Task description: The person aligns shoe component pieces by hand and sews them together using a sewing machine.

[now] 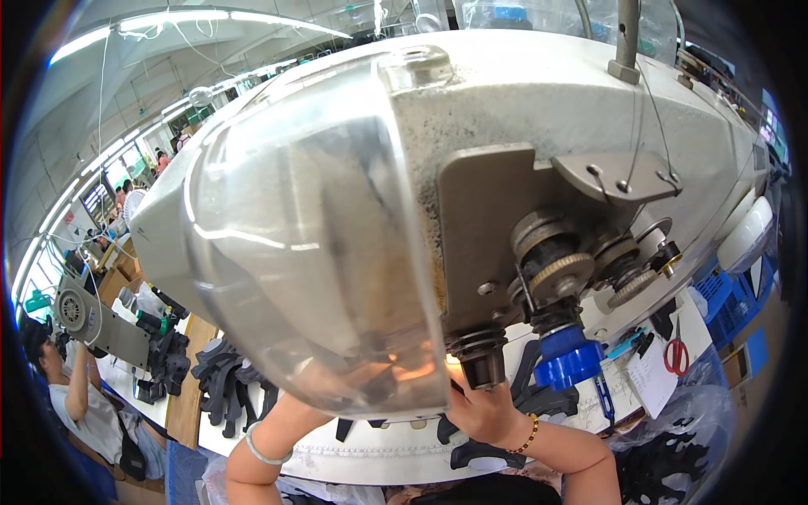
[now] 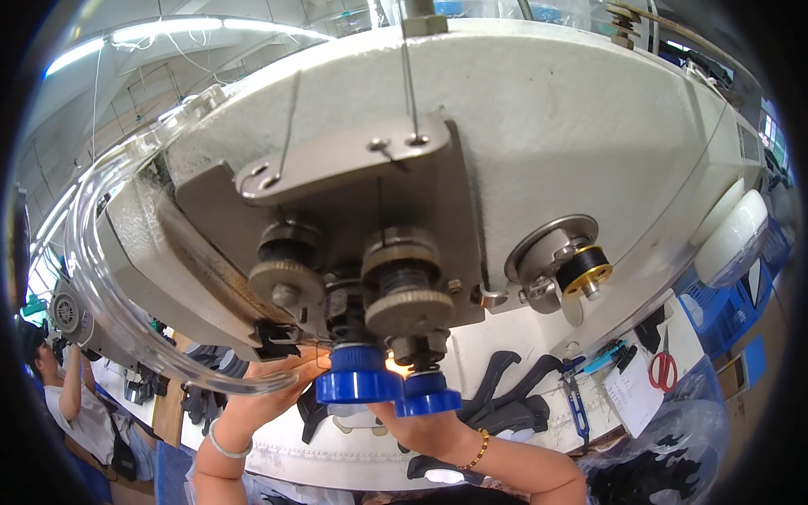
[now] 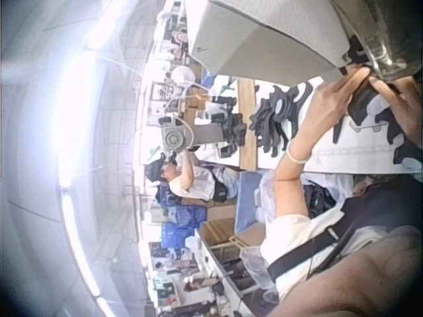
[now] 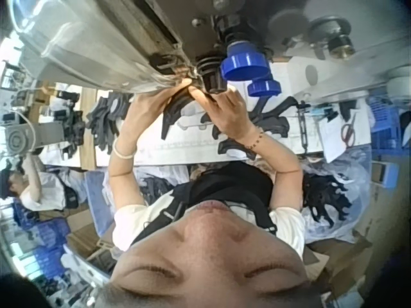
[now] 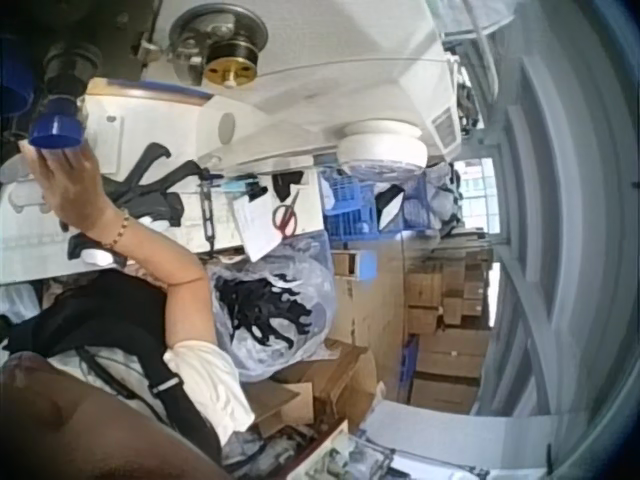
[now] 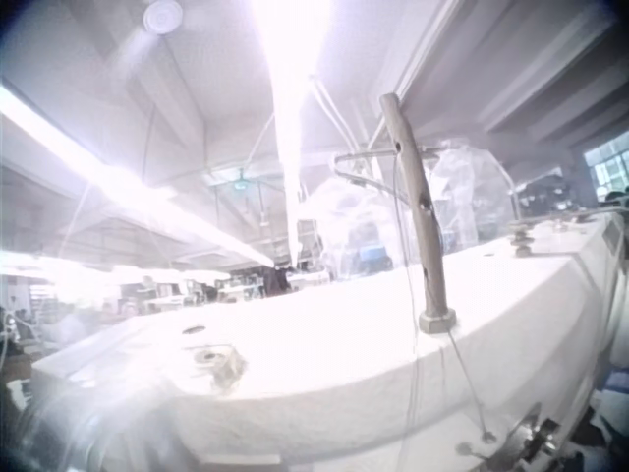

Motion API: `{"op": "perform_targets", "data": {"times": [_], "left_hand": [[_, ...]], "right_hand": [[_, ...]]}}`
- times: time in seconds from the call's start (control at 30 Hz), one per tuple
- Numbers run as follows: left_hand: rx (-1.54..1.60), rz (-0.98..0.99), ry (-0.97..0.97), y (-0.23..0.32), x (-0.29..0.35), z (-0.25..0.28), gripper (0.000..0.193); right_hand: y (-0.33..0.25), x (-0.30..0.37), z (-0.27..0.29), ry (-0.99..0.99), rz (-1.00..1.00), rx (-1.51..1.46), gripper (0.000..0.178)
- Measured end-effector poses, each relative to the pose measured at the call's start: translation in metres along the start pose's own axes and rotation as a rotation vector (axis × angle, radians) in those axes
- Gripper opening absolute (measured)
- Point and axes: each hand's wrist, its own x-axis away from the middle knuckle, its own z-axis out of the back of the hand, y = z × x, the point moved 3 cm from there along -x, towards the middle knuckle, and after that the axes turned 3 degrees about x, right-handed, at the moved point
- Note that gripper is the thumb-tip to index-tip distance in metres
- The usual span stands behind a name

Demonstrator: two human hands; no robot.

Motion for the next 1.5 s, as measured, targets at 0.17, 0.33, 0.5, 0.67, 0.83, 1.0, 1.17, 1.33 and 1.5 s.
{"op": "perform_targets", "data": {"times": [0.17,0.33,0.5,0.67,0.83,1.0,1.17,1.33,1.5], "left_hand": [[0.067,-0.016,0.063,-0.029,0.01,-0.011,0.022],[0.343,0.201,0.111,-0.035,0.01,-0.01,0.017],[0.294,0.184,0.082,-0.012,-0.01,0.001,0.018],[0.056,-0.003,0.077,-0.009,-0.005,0.0,0.019],[0.218,0.062,0.114,0.0,-0.01,0.006,0.031],[0.192,0.087,0.074,0.01,-0.009,0.014,0.027],[0.336,0.094,-0.329,0.046,0.012,0.046,0.032],[0.434,-0.205,-0.454,0.081,0.041,0.036,0.033],[0.627,-0.139,-0.407,0.074,0.049,0.007,0.022]], "right_hand": [[0.002,0.007,-0.006,-0.054,0.007,0.093,0.017],[0.003,0.008,-0.008,-0.034,0.045,0.087,0.018],[0.008,0.011,-0.008,0.008,0.047,0.147,0.016],[0.008,0.007,-0.003,-0.029,0.037,0.078,0.021],[-0.003,0.002,0.001,-0.011,0.06,0.257,0.031],[-0.005,-0.007,0.007,-0.004,0.064,0.305,0.032],[-0.011,0.005,0.029,-0.086,0.3,0.134,0.03],[-0.008,0.013,0.009,-0.391,0.137,-0.84,0.039],[-0.009,-0.001,-0.016,-0.494,-0.12,-1.266,0.032]]}}
